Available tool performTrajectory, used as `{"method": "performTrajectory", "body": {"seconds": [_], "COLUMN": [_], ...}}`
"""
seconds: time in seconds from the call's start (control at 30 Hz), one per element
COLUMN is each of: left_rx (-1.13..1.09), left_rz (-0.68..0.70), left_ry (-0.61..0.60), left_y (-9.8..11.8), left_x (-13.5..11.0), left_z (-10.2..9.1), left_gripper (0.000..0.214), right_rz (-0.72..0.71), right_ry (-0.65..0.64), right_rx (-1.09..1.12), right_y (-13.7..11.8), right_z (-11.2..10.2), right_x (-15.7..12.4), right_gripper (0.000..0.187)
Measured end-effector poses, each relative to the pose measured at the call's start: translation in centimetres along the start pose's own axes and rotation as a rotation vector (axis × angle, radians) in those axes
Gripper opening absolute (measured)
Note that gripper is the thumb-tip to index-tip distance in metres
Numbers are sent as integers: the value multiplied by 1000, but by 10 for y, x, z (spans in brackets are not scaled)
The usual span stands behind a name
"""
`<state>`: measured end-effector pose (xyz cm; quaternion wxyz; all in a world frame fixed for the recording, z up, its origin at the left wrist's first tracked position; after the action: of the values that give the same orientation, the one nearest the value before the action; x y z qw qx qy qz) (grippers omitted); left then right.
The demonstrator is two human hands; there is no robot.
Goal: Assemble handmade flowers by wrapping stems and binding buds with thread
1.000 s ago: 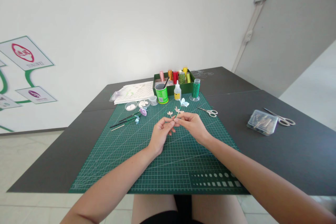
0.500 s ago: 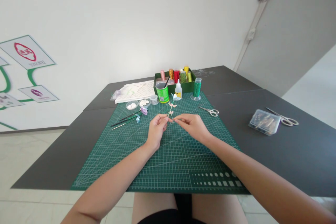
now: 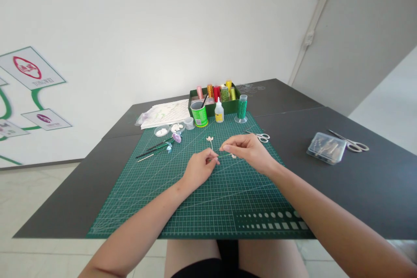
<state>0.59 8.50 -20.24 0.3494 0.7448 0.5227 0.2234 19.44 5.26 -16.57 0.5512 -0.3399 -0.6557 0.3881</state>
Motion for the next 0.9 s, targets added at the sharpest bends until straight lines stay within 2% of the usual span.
{"method": "performTrajectory", "body": {"seconds": [0.2, 0.43, 0.57, 0.73, 0.9], "left_rx": [211, 185, 139, 49, -78], "left_rz": [110, 272, 338, 418, 361], "left_ry": [-84, -164, -123, -6, 132], "left_y": [11, 14, 17, 22, 20], "left_x": [-14, -23, -26, -29, -29], "left_z": [3, 7, 6, 1, -4], "left_gripper": [11, 11, 8, 11, 11], "right_rz": [83, 102, 77, 79, 77], "right_ry": [200, 263, 223, 73, -91], "right_rx": [112, -90, -188, -290, -352], "right_y": [2, 12, 28, 49, 64], "right_z": [-9, -23, -35, -44, -40], "right_x": [1, 8, 12, 14, 14], "right_gripper": [32, 32, 23, 29, 32]}}
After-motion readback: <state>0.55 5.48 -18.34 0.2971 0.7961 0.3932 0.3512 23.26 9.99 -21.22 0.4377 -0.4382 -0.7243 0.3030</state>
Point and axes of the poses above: each hand's wrist, its own x-axis towards the middle knuckle, its own z-axis out of the palm, y = z × x, the point moved 1 cm from there along x, towards the middle knuckle, and after that the axes turned 12 degrees about -z, right-handed, at the moved point
